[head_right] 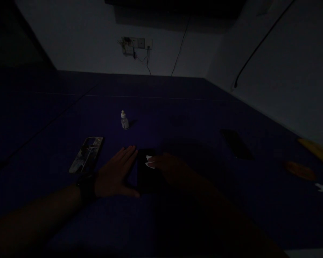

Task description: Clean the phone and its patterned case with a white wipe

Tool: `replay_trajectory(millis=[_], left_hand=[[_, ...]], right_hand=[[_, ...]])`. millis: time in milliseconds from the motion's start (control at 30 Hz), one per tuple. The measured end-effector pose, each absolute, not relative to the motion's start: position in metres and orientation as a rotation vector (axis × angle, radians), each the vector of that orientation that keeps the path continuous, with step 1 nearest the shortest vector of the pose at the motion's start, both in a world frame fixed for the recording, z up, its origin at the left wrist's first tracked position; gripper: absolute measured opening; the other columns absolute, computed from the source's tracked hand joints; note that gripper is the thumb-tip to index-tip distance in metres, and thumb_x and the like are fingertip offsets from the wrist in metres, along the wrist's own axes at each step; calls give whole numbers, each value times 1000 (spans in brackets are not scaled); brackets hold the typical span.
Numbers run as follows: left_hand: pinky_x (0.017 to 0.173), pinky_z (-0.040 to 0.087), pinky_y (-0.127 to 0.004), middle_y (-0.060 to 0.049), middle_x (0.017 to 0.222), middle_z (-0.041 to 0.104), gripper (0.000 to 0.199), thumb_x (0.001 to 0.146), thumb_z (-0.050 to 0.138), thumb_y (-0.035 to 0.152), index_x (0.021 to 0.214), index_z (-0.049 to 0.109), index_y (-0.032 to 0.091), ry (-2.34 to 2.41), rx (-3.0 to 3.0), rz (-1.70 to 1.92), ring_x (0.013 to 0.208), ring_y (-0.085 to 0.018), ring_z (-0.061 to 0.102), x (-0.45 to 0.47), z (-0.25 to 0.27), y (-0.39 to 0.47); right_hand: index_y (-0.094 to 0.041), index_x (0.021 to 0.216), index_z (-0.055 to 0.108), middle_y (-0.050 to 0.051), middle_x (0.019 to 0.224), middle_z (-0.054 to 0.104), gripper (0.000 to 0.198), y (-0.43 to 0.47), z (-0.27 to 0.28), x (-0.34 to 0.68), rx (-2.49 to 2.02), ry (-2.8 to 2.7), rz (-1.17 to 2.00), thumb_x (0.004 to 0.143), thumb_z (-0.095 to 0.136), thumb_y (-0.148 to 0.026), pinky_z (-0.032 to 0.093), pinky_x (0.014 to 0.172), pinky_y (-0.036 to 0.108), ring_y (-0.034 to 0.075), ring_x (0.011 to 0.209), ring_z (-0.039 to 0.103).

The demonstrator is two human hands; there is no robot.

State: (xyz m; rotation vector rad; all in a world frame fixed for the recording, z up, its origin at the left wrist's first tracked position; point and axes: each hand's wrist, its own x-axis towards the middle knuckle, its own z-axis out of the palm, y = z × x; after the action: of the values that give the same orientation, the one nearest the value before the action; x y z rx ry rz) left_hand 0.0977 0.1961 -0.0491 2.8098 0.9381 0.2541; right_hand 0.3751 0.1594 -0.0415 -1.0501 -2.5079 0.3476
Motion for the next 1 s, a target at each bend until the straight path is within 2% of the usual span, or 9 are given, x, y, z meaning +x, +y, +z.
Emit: replay_trajectory(millis=[133, 233, 333, 433, 600, 700, 800, 900, 1000], left_hand=[[121, 19, -58, -31, 162, 17, 128, 71, 45, 94, 155, 21, 0, 938, 2803, 250, 152, -42, 16, 98, -48, 196], [121, 19, -59, -32, 161, 18, 131, 70, 44, 96, 154, 23, -1, 949, 2791, 239, 152, -43, 18, 99, -47, 196], [121, 19, -59, -32, 161, 19, 134, 67, 43, 99, 154, 23, 0, 948, 2789, 240, 152, -43, 19, 99, -46, 196], [121, 20, -59, -32, 161, 19, 134, 66, 43, 99, 155, 22, 1, 932, 2796, 255, 152, -43, 19, 98, -47, 196], [121, 18, -58, -30, 162, 18, 127, 72, 44, 94, 156, 18, 3, 917, 2813, 288, 152, -42, 19, 97, -50, 196], [122, 18, -57, -30, 162, 17, 128, 72, 44, 95, 156, 19, 2, 935, 2800, 261, 152, -42, 18, 98, -48, 196], [122, 17, -57, -31, 162, 17, 128, 71, 43, 95, 154, 23, -1, 957, 2780, 208, 152, -42, 17, 99, -46, 195], [122, 17, -57, -31, 162, 17, 128, 71, 45, 95, 155, 22, 0, 960, 2778, 226, 152, -42, 18, 99, -46, 195], [122, 18, -57, -30, 162, 17, 127, 71, 44, 94, 156, 21, 2, 944, 2789, 252, 152, -41, 19, 99, -47, 195]], right_hand=[[-23, 119, 70, 6, 127, 72, 40, 158, -40, 377, -905, -2543, 452, 94, 42, -9, 52, 97, 41, 19, 115, 66], [-25, 112, 73, 6, 121, 74, 39, 160, -36, 383, -1020, -2522, 373, 92, 44, -9, 52, 95, 43, 21, 110, 68], [-25, 119, 71, 7, 129, 70, 46, 161, -35, 380, -1141, -2500, 312, 88, 42, -5, 52, 95, 43, 21, 112, 67], [-24, 124, 68, 7, 134, 68, 47, 159, -35, 374, -1032, -2540, 396, 90, 41, -6, 49, 101, 43, 20, 118, 64], [-24, 108, 74, 6, 120, 75, 38, 158, -36, 379, -1009, -2527, 408, 92, 43, -8, 48, 101, 45, 21, 110, 69], [-23, 117, 71, 8, 129, 70, 43, 160, -38, 380, -1134, -2481, 320, 90, 43, -7, 45, 104, 50, 23, 116, 66], [-23, 123, 68, 9, 136, 66, 45, 160, -39, 375, -1056, -2509, 377, 92, 41, -7, 48, 101, 46, 21, 120, 64], [-26, 115, 72, 5, 127, 72, 42, 159, -36, 374, -927, -2555, 442, 92, 42, -8, 49, 98, 43, 19, 114, 68], [-28, 104, 76, 3, 118, 76, 39, 161, -33, 379, -1057, -2537, 316, 89, 46, -8, 50, 96, 44, 21, 107, 70]])
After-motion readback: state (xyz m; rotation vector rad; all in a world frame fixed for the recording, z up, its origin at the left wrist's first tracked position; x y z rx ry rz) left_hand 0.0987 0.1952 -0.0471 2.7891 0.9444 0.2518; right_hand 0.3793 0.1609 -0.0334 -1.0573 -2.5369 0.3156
